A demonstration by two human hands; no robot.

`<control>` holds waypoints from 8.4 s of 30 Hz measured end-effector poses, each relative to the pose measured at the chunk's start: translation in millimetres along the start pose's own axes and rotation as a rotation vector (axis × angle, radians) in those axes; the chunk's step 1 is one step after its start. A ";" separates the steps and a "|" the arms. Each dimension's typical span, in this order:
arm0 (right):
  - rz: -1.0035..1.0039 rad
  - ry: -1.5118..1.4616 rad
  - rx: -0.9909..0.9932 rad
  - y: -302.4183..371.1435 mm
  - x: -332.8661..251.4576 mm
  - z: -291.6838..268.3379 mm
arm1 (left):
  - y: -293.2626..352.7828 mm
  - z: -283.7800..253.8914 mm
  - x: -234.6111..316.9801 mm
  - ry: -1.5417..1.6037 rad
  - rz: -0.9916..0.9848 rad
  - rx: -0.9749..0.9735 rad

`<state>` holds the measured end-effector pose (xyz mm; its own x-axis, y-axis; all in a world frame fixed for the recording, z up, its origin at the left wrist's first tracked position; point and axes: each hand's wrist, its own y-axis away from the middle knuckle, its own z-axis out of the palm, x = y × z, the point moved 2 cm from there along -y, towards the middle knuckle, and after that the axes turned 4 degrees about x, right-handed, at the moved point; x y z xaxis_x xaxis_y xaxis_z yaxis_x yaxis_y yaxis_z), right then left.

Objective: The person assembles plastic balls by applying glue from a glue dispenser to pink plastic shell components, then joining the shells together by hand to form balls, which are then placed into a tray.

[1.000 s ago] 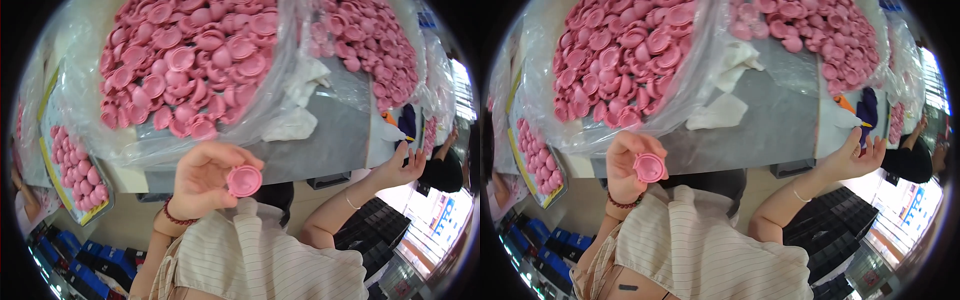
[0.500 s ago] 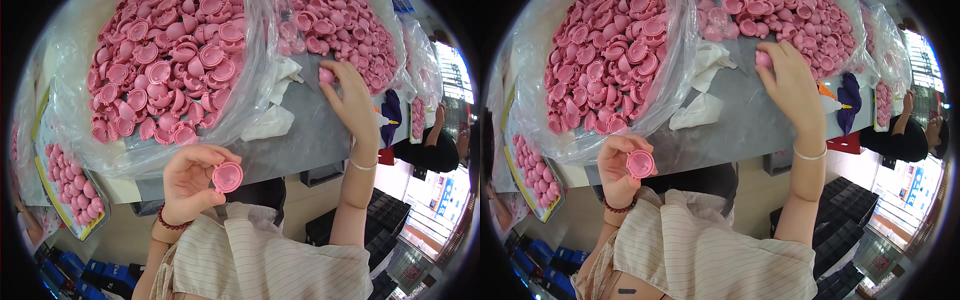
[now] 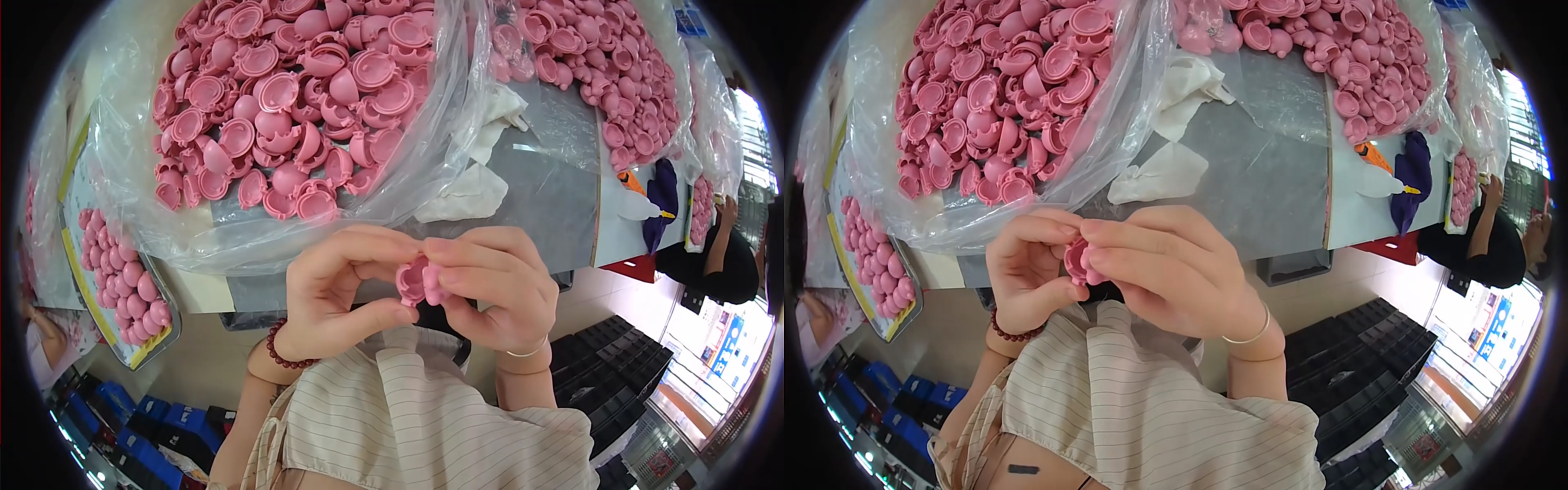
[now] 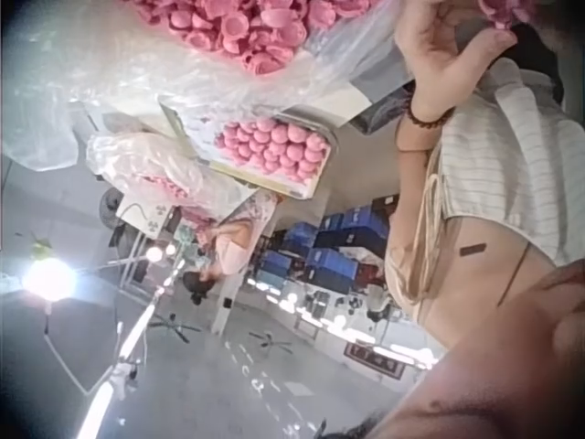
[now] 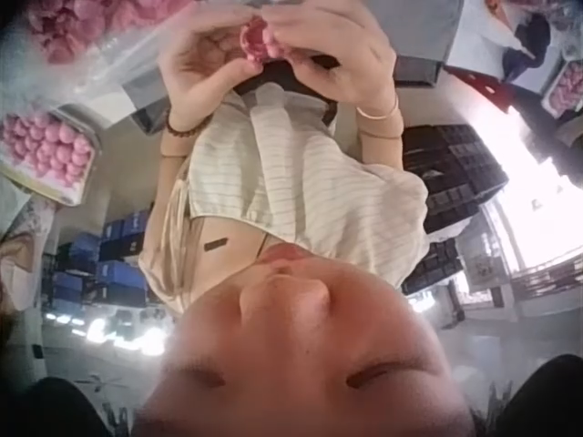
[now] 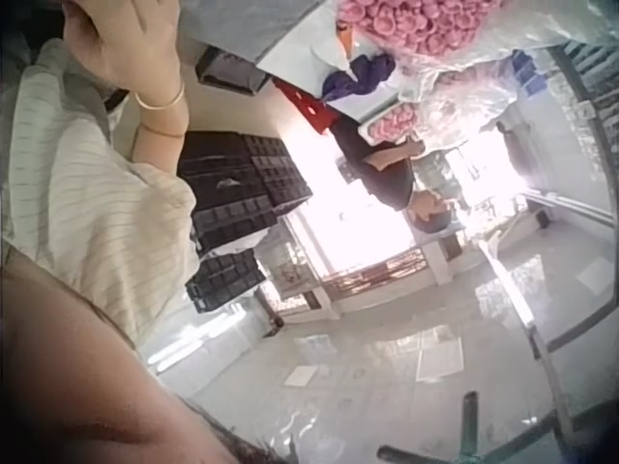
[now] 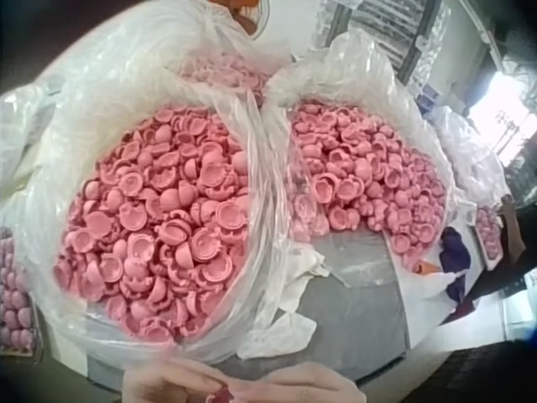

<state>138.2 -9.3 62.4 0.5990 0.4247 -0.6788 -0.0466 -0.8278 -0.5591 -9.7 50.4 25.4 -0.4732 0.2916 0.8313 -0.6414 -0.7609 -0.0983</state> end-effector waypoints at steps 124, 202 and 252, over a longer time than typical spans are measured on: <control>0.458 -0.332 0.577 32.9 35.2 -24.1 | 16.4 -46.1 88.3 -1.670 0.507 0.582; -0.088 -0.118 0.320 2.1 -13.6 6.0 | 0.3 -2.8 -0.9 0.224 -0.147 -0.066; 0.546 0.491 0.862 47.2 72.4 -123.4 | 13.4 -14.2 -1.7 0.691 -0.157 -0.178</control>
<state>278.0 -62.9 45.6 0.5701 -0.2631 -0.7783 -0.8195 -0.2487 -0.5163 -26.0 47.9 15.0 -0.6033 0.7333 0.3137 -0.7934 -0.5917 -0.1427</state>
